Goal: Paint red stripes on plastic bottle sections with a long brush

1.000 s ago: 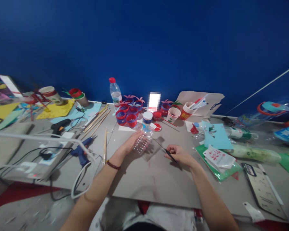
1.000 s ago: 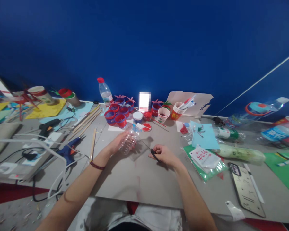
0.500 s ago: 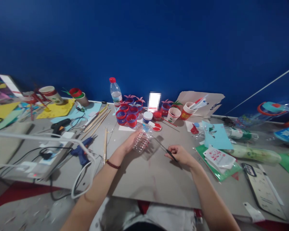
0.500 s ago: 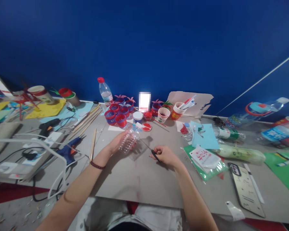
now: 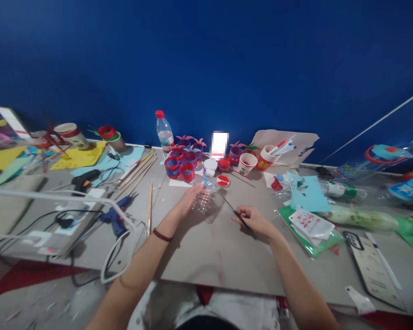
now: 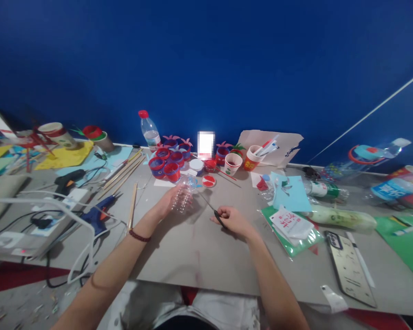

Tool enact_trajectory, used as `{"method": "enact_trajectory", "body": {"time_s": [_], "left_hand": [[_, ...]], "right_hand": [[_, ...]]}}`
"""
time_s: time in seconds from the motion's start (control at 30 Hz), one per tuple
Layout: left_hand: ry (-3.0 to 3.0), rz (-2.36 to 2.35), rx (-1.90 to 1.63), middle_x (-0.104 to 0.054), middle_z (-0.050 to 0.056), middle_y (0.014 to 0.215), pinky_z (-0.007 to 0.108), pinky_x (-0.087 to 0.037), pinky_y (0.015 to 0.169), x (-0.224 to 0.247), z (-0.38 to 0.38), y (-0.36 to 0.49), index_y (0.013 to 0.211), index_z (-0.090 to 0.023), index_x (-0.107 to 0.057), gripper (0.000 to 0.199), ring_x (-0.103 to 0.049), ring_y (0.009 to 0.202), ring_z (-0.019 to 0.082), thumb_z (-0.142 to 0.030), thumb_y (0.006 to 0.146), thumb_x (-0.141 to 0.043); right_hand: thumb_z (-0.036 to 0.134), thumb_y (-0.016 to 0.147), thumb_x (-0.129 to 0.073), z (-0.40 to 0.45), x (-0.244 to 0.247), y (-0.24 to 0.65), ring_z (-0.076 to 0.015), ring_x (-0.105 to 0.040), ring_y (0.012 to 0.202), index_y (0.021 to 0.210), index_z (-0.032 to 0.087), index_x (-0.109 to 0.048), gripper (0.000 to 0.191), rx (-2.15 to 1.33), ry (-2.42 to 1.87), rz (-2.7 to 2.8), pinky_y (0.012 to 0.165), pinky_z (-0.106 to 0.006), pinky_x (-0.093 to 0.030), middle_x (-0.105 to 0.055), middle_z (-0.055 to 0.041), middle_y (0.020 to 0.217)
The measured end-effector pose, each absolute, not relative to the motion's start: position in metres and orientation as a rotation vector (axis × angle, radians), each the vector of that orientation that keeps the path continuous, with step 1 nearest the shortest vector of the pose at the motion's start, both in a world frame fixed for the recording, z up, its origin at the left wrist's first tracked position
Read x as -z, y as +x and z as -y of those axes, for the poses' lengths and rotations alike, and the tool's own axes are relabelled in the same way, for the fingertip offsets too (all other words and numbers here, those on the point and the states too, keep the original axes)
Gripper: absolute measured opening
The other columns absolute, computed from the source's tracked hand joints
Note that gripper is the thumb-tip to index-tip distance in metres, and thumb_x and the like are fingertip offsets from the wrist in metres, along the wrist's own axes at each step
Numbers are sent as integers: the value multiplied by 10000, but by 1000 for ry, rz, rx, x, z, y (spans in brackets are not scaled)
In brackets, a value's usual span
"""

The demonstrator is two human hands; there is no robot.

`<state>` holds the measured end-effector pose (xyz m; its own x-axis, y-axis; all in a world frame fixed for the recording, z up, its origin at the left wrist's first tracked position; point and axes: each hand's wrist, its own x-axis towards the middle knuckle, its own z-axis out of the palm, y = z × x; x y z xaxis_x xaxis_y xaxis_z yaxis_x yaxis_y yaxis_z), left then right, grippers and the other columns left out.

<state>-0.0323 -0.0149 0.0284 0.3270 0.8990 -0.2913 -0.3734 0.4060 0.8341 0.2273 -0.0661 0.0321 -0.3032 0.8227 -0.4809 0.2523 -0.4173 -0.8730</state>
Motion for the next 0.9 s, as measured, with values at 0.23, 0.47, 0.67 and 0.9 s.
{"method": "enact_trajectory", "body": {"time_s": [0.23, 0.47, 0.67, 0.9], "left_hand": [[907, -948, -923, -691, 37, 846, 319, -489, 762, -42, 25, -25, 975, -160, -631, 481, -642, 743, 162, -382, 619, -868], [1193, -1005, -1038, -661, 36, 918, 294, -469, 789, -37, 46, 1, 991, -173, -581, 474, -614, 825, 169, -336, 625, -835], [1448, -1134, -970, -664, 39, 953, 294, -485, 760, -33, 57, 9, 1036, -187, -532, 500, -618, 826, 185, -318, 645, -815], [1610, -1176, -922, -681, 48, 1039, 324, -496, 814, -29, 59, 4, 1116, -208, -522, 583, -641, 901, 222, -372, 644, -823]], "right_hand": [[518, 719, -741, 63, -30, 221, -60, -384, 490, 794, 217, -513, 385, -1581, -1430, 1447, 423, -175, -304, -462, 80, 621], [459, 550, -858, 59, -20, 202, -158, -609, 769, 882, 229, -514, 530, -1379, -1306, 1175, 659, -264, -506, -676, -44, 944], [444, 423, -933, 63, -20, 190, -185, -673, 799, 906, 235, -511, 675, -1425, -1256, 1012, 773, -331, -557, -716, -52, 966], [472, 439, -937, 66, -19, 188, -215, -690, 834, 889, 234, -541, 645, -1427, -1234, 960, 837, -382, -565, -722, -32, 895]]}}
